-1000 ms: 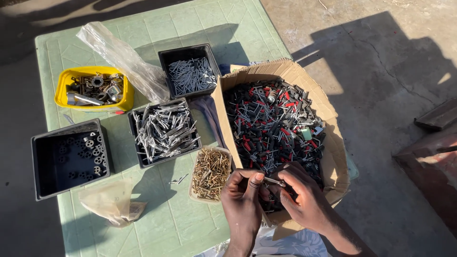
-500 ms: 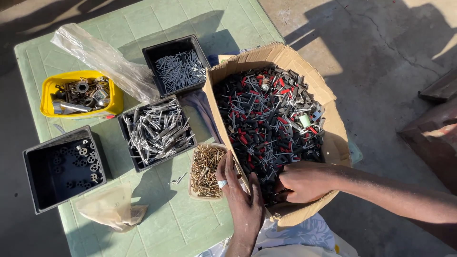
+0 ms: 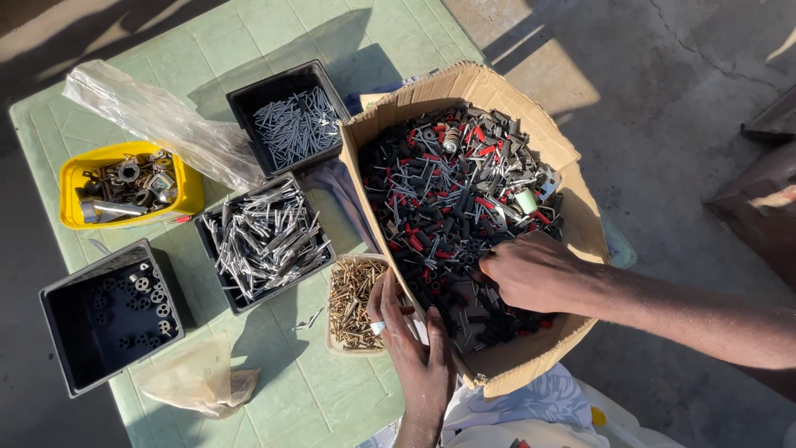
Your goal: Sorting small metal fasteners and clips from a large box into smaller containers
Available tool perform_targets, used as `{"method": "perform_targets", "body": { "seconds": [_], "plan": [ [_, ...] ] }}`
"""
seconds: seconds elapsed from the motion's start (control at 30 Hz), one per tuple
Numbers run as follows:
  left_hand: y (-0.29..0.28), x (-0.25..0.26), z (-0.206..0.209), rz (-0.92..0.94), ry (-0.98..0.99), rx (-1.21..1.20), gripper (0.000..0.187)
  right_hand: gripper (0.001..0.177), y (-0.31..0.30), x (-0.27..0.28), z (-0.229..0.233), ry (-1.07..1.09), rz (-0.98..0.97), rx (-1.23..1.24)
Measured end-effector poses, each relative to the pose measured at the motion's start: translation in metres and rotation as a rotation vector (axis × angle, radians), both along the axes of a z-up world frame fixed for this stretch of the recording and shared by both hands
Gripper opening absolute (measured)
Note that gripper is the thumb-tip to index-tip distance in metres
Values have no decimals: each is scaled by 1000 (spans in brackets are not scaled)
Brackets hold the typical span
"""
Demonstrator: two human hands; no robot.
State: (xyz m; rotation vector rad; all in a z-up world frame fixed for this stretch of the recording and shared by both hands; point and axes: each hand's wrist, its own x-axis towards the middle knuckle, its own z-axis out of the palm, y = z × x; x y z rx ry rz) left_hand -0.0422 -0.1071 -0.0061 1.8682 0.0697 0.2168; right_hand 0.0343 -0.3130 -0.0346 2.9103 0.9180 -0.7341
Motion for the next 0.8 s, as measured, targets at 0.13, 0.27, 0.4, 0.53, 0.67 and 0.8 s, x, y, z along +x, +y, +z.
{"method": "perform_targets", "body": {
  "seconds": [0.13,0.27,0.4,0.53,0.67,0.8],
  "plan": [
    [-2,-2,-1,13,15,-2,63,14,10,-14,22,129,-53,1],
    [-2,-1,-3,27,-20,7,63,22,26,-33,-57,125,-72,69],
    [0,-4,-6,34,-11,10,63,26,19,6,-13,74,-109,46],
    [0,-4,-5,22,-60,9,61,17,-8,36,-12,-287,5,61],
    [-1,-5,-4,19,-13,-88,60,22,-22,63,32,-256,-221,216],
    [-4,-5,-4,47,-22,-51,63,35,1,37,18,-148,-207,222]
  ]
}}
